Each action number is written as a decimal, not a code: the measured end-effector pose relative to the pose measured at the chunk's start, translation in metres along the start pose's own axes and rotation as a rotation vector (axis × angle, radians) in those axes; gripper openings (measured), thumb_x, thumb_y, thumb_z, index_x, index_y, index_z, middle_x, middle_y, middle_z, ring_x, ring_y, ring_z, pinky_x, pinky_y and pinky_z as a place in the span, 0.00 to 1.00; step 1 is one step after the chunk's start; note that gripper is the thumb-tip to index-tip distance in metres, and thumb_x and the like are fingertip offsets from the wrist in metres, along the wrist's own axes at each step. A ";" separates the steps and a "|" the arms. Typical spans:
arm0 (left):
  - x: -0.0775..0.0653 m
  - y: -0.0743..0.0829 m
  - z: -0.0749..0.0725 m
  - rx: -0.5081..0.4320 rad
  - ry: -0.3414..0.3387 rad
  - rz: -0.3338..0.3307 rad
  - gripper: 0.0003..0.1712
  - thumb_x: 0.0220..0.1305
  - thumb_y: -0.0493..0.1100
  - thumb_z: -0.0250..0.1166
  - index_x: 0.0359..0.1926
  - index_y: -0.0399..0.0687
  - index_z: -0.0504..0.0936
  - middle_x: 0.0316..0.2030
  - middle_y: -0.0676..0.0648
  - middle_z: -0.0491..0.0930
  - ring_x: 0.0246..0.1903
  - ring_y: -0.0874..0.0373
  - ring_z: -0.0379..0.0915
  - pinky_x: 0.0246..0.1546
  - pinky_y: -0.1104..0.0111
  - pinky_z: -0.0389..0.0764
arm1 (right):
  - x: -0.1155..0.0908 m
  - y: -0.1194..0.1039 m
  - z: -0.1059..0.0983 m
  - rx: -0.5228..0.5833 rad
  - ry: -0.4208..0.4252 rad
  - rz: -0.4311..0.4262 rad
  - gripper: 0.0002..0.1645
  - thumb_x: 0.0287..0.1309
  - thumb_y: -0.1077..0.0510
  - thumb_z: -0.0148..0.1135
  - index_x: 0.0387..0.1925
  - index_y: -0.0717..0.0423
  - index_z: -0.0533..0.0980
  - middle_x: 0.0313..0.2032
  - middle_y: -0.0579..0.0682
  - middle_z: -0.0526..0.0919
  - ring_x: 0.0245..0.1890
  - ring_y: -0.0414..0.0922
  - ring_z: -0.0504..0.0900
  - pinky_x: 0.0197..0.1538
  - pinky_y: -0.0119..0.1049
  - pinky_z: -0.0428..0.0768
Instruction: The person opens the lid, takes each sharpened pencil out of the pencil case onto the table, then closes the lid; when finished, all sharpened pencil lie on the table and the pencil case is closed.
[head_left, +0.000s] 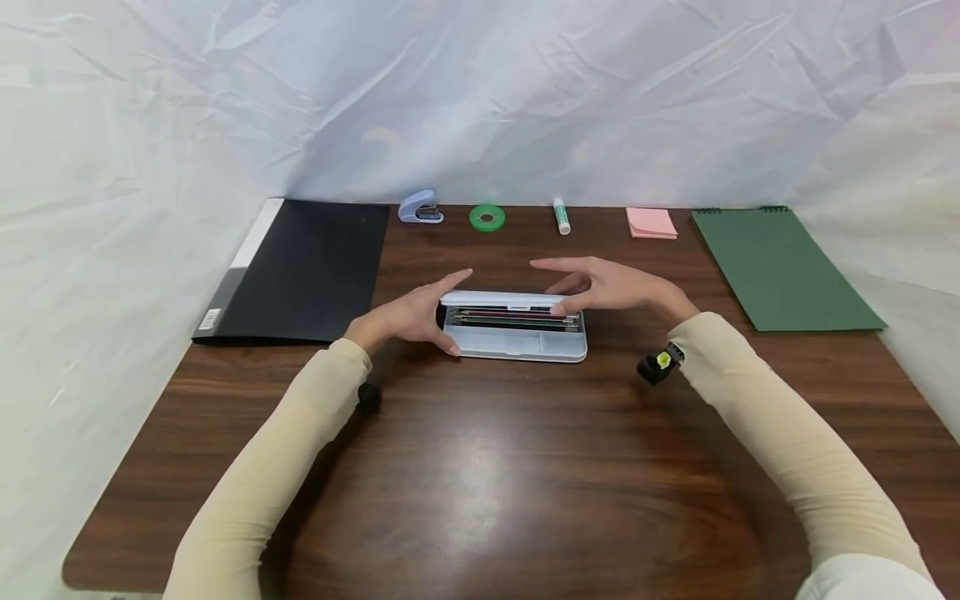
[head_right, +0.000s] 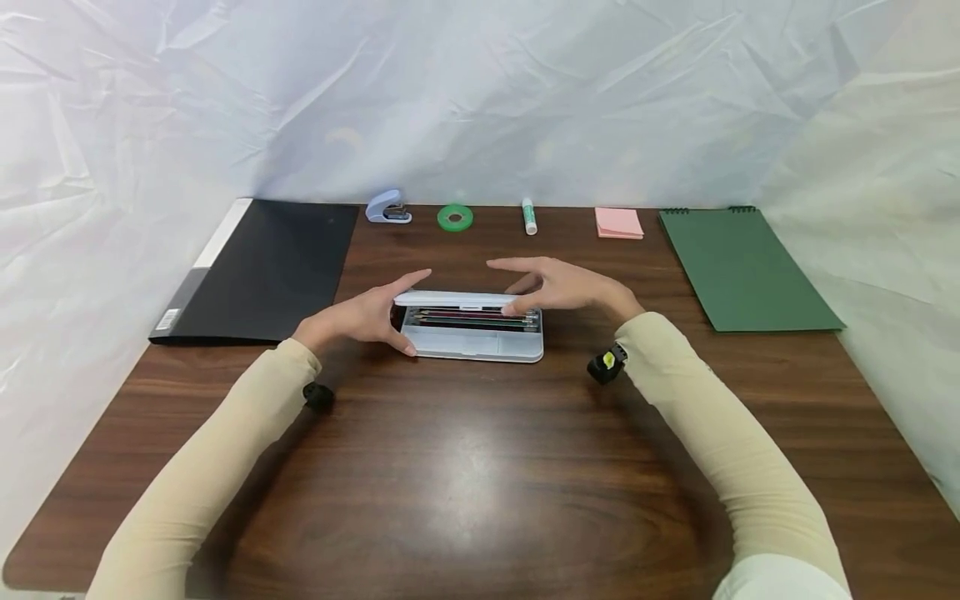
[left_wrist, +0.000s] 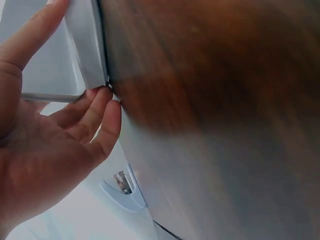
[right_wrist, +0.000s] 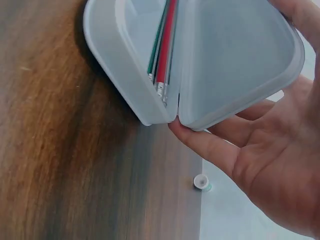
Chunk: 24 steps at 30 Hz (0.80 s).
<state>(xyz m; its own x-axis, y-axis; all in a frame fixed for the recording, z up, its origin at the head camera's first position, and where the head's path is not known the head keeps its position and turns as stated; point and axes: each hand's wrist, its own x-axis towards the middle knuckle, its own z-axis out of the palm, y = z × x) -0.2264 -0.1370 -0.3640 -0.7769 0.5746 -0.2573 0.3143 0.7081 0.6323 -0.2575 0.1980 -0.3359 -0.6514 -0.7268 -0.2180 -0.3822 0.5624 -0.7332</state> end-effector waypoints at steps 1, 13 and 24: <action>0.000 -0.001 0.000 -0.002 0.013 -0.004 0.73 0.47 0.47 0.82 0.80 0.54 0.37 0.78 0.41 0.50 0.74 0.43 0.54 0.71 0.47 0.59 | 0.000 0.001 -0.001 0.005 0.009 0.005 0.44 0.65 0.49 0.64 0.78 0.37 0.54 0.69 0.57 0.71 0.65 0.52 0.76 0.63 0.55 0.74; 0.001 -0.007 0.002 -0.052 0.114 -0.001 0.83 0.45 0.44 0.83 0.77 0.51 0.21 0.60 0.32 0.73 0.63 0.41 0.70 0.66 0.50 0.68 | 0.011 0.009 -0.006 0.050 0.176 0.096 0.39 0.72 0.39 0.51 0.78 0.35 0.52 0.79 0.46 0.49 0.75 0.56 0.58 0.61 0.60 0.74; -0.003 -0.008 0.002 -0.023 0.175 -0.054 0.85 0.44 0.46 0.83 0.76 0.49 0.19 0.60 0.33 0.77 0.63 0.42 0.72 0.66 0.51 0.68 | 0.034 0.015 -0.012 0.064 0.262 0.164 0.41 0.70 0.33 0.49 0.78 0.36 0.52 0.79 0.50 0.47 0.76 0.57 0.55 0.62 0.62 0.71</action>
<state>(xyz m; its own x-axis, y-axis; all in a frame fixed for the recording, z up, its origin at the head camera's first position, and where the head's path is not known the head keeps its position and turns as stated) -0.2252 -0.1442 -0.3699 -0.8762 0.4541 -0.1612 0.2585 0.7254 0.6379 -0.2932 0.1863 -0.3468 -0.8508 -0.4976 -0.1689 -0.2220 0.6317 -0.7428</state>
